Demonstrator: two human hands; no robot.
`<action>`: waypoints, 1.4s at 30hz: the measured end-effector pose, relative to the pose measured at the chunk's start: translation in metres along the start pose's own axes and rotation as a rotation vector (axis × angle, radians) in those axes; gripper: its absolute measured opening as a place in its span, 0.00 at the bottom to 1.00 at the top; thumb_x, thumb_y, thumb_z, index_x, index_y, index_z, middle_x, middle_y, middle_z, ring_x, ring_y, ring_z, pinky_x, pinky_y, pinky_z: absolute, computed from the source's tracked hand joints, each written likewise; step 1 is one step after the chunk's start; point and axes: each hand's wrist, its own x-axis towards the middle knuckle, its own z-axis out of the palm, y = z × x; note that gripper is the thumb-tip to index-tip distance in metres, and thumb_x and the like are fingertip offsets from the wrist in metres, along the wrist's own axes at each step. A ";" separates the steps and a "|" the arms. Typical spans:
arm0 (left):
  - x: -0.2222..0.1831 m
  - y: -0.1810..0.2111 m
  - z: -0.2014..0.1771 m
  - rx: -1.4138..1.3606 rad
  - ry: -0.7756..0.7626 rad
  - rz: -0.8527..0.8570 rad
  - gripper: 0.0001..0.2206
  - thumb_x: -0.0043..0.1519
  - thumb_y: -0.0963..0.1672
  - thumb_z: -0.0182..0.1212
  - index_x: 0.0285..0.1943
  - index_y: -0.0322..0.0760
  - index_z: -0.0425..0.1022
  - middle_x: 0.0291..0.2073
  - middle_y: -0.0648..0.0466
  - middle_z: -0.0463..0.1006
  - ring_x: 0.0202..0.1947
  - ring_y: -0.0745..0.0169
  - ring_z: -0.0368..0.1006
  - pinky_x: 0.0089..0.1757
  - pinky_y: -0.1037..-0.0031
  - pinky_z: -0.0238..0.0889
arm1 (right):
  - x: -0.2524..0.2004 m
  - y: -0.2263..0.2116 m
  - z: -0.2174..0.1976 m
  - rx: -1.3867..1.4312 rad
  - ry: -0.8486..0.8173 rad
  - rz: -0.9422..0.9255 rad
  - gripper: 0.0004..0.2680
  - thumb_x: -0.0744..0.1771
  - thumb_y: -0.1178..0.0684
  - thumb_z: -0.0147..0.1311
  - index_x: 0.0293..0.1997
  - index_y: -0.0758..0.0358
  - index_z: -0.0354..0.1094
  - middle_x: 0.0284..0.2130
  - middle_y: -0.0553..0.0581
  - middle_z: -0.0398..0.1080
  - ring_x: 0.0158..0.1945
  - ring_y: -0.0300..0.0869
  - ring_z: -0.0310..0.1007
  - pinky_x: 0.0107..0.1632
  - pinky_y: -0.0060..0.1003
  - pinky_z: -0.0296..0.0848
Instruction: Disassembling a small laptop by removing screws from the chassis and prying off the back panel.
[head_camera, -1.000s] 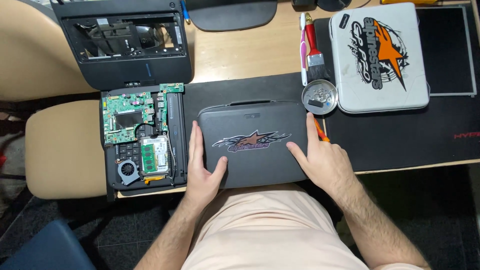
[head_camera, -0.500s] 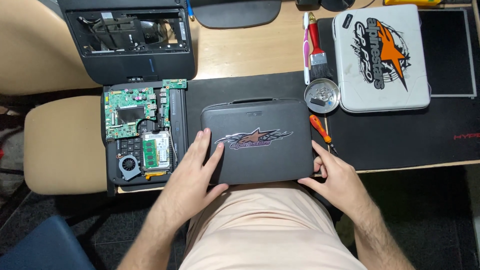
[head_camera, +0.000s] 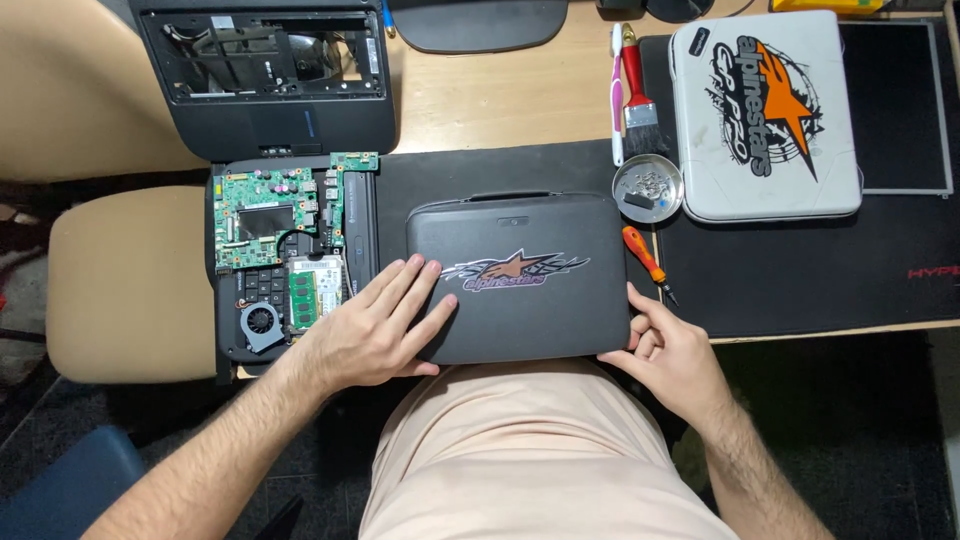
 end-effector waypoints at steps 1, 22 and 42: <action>0.002 -0.003 -0.005 -0.001 -0.001 0.000 0.43 0.80 0.69 0.35 0.85 0.42 0.77 0.79 0.27 0.79 0.79 0.26 0.77 0.77 0.43 0.68 | 0.001 -0.007 0.000 0.000 -0.001 0.001 0.38 0.62 0.63 0.83 0.86 0.68 0.69 0.31 0.62 0.81 0.23 0.43 0.82 0.32 0.40 0.86; 0.157 -0.161 -0.040 -0.810 -0.184 -1.202 0.39 0.83 0.65 0.29 0.32 0.43 0.75 0.26 0.54 0.86 0.26 0.63 0.84 0.46 0.64 0.79 | 0.006 -0.032 -0.010 -0.564 -0.087 0.021 0.40 0.62 0.39 0.87 0.87 0.49 0.72 0.31 0.42 0.78 0.35 0.40 0.79 0.45 0.45 0.83; -0.115 0.129 0.027 -0.771 -0.488 -1.305 0.25 0.77 0.53 0.62 0.26 0.39 0.75 0.24 0.52 0.84 0.31 0.50 0.80 0.42 0.53 0.67 | 0.006 -0.023 -0.012 -0.307 0.260 -0.404 0.14 0.72 0.54 0.79 0.64 0.67 0.87 0.29 0.50 0.75 0.32 0.37 0.71 0.42 0.36 0.78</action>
